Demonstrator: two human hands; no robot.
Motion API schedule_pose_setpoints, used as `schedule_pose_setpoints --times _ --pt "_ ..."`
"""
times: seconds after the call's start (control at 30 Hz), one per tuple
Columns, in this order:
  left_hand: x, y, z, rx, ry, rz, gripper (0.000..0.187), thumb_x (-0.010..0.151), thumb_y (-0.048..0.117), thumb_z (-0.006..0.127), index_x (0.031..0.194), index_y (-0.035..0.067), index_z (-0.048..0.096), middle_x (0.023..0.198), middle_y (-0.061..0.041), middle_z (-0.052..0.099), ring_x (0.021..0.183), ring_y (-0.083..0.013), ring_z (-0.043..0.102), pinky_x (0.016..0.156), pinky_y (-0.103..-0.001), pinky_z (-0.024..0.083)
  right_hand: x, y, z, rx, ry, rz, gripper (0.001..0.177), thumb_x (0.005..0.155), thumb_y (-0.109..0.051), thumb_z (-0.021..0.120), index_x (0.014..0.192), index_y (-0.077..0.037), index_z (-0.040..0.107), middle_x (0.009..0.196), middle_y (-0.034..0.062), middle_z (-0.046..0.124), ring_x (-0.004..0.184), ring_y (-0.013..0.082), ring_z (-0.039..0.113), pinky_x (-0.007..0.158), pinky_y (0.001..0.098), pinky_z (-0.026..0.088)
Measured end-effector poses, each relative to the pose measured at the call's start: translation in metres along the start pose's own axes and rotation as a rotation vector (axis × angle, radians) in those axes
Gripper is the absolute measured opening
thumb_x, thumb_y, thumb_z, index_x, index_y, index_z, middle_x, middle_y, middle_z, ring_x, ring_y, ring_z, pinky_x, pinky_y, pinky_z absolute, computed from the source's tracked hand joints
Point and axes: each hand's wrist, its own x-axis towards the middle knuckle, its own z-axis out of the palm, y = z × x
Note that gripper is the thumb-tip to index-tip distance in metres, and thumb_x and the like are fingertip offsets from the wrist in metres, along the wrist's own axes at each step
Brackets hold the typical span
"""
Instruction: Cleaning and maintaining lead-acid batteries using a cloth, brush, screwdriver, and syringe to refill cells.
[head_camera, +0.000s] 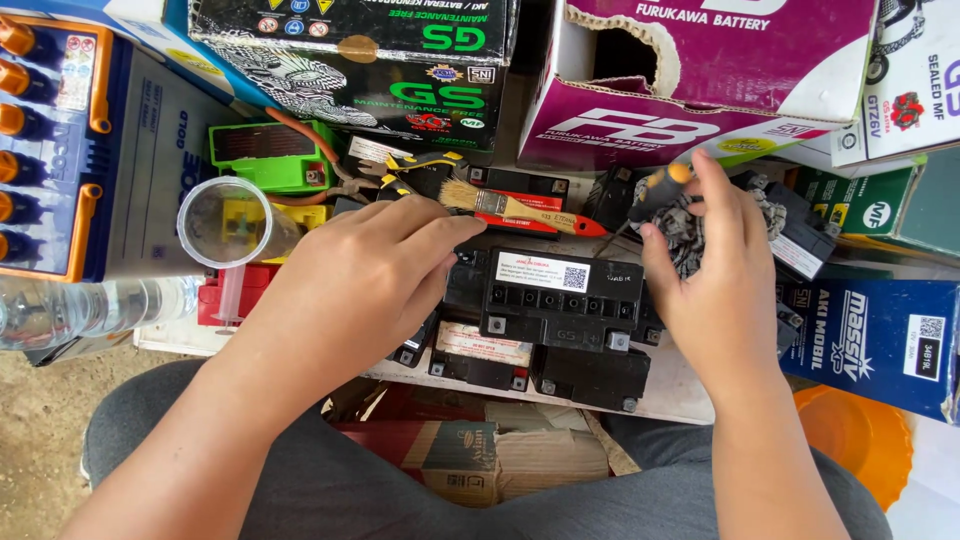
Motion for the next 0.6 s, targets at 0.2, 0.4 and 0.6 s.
schedule_pose_setpoints --times 0.2,0.4,0.6 --pt "-0.002 0.003 0.007 0.007 -0.072 0.012 0.034 0.094 0.006 0.065 0.128 0.005 0.067 0.105 -0.007 0.067 0.083 -0.0268 0.068 0.064 -0.043 0.056 0.001 -0.002 0.001 -0.018 0.018 -0.067 0.054 0.102 -0.003 0.069 0.15 0.004 0.046 0.13 0.0253 0.059 0.115 0.0384 0.058 0.103 0.0508 0.048" --pt "-0.004 0.0 0.011 0.027 -0.079 0.03 0.035 0.093 0.006 0.065 0.128 0.005 0.067 0.108 -0.008 0.068 0.084 -0.0278 0.068 0.066 -0.043 0.056 0.002 -0.002 0.002 -0.073 0.039 -0.098 0.046 0.101 -0.003 0.072 0.144 0.004 0.055 0.126 0.0213 0.065 0.117 0.0395 0.06 0.105 0.0532 0.045" --pt "-0.005 -0.001 0.009 -0.009 -0.097 0.014 0.034 0.093 0.006 0.065 0.127 0.002 0.067 0.105 -0.01 0.068 0.082 -0.0302 0.067 0.065 -0.045 0.055 0.0 0.0 0.002 -0.103 0.036 -0.102 0.038 0.105 -0.01 0.07 0.139 0.003 0.061 0.129 0.022 0.065 0.118 0.0413 0.058 0.105 0.0539 0.043"
